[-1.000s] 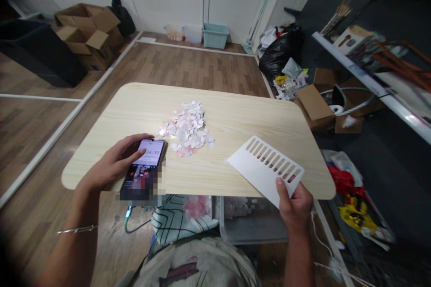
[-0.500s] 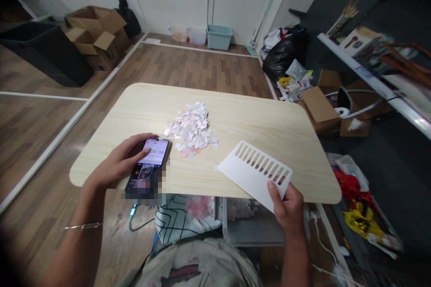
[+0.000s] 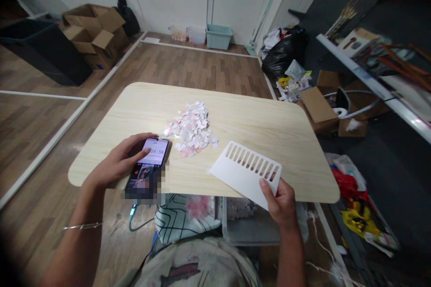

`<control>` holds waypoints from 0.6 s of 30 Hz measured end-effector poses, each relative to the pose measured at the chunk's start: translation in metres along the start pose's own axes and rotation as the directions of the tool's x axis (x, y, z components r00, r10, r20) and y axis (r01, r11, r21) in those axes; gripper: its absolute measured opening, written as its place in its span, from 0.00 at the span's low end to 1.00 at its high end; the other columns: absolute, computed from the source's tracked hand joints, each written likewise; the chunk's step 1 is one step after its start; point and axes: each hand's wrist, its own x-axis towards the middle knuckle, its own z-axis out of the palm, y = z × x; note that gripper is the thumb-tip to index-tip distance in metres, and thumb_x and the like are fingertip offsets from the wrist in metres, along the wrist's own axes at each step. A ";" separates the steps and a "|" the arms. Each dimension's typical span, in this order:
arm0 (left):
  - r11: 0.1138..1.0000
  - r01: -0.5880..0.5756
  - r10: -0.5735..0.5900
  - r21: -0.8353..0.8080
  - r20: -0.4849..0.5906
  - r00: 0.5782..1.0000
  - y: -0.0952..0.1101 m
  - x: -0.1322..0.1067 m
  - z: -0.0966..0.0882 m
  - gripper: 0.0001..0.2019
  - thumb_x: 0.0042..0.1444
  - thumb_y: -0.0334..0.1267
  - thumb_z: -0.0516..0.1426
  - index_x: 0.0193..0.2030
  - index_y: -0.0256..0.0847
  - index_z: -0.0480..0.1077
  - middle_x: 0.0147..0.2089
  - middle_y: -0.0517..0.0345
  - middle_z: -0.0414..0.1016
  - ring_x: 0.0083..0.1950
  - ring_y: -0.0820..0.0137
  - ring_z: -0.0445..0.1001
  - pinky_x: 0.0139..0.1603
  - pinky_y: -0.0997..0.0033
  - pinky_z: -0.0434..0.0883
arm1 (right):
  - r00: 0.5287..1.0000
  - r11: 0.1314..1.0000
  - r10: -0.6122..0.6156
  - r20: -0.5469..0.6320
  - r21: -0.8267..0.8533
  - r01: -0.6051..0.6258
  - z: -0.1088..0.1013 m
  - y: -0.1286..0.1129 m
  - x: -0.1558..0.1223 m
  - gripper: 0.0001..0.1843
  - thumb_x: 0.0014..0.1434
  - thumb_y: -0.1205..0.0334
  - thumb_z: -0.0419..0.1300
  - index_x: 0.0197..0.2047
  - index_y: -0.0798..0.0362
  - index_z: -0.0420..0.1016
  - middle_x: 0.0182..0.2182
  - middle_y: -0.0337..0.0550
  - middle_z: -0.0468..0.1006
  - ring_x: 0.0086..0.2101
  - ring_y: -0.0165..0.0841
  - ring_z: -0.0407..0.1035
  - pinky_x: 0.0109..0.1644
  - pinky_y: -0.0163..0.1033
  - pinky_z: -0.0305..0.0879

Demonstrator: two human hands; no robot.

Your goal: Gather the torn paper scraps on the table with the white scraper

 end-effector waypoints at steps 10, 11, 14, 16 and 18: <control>0.999 -0.001 0.001 -0.038 0.011 1.000 -0.004 -0.001 0.000 0.33 0.75 0.69 0.65 0.74 0.48 0.81 0.78 0.42 0.84 0.79 0.41 0.81 0.84 0.34 0.74 | 0.997 0.999 0.036 -0.064 0.025 -0.035 -0.013 -0.002 -0.001 0.27 0.57 0.33 0.79 0.33 0.50 0.91 0.29 0.47 0.89 0.27 0.44 0.81 0.30 0.43 0.78; 0.999 -0.002 0.003 -0.038 0.013 1.000 -0.005 -0.001 0.001 0.33 0.75 0.69 0.65 0.74 0.48 0.80 0.78 0.42 0.84 0.79 0.42 0.81 0.84 0.34 0.74 | 0.997 0.999 0.040 -0.072 0.025 -0.038 -0.014 -0.001 -0.001 0.27 0.57 0.33 0.79 0.33 0.50 0.91 0.29 0.47 0.89 0.27 0.44 0.81 0.30 0.43 0.78; 1.000 -0.011 0.011 -0.029 0.014 1.000 -0.008 -0.002 0.001 0.33 0.76 0.69 0.65 0.75 0.48 0.80 0.79 0.42 0.83 0.79 0.42 0.81 0.84 0.35 0.74 | 0.995 0.998 0.050 -0.081 0.028 -0.048 -0.016 0.002 -0.002 0.26 0.56 0.33 0.80 0.34 0.50 0.92 0.30 0.48 0.91 0.28 0.45 0.82 0.30 0.43 0.79; 1.000 -0.017 0.017 -0.015 0.011 1.000 -0.008 -0.001 0.000 0.33 0.76 0.69 0.64 0.75 0.48 0.80 0.78 0.42 0.83 0.79 0.42 0.80 0.84 0.35 0.74 | 0.995 0.997 0.065 -0.077 0.040 -0.062 -0.017 0.004 -0.002 0.26 0.56 0.34 0.81 0.35 0.50 0.92 0.30 0.47 0.91 0.28 0.45 0.82 0.31 0.43 0.79; 1.000 -0.023 0.023 -0.003 0.004 1.000 -0.008 -0.001 0.000 0.34 0.76 0.70 0.64 0.74 0.48 0.80 0.78 0.42 0.84 0.79 0.42 0.81 0.84 0.35 0.75 | 0.994 0.995 0.081 -0.070 0.056 -0.078 -0.016 0.004 -0.002 0.26 0.56 0.33 0.80 0.35 0.51 0.92 0.31 0.48 0.91 0.27 0.45 0.82 0.31 0.44 0.79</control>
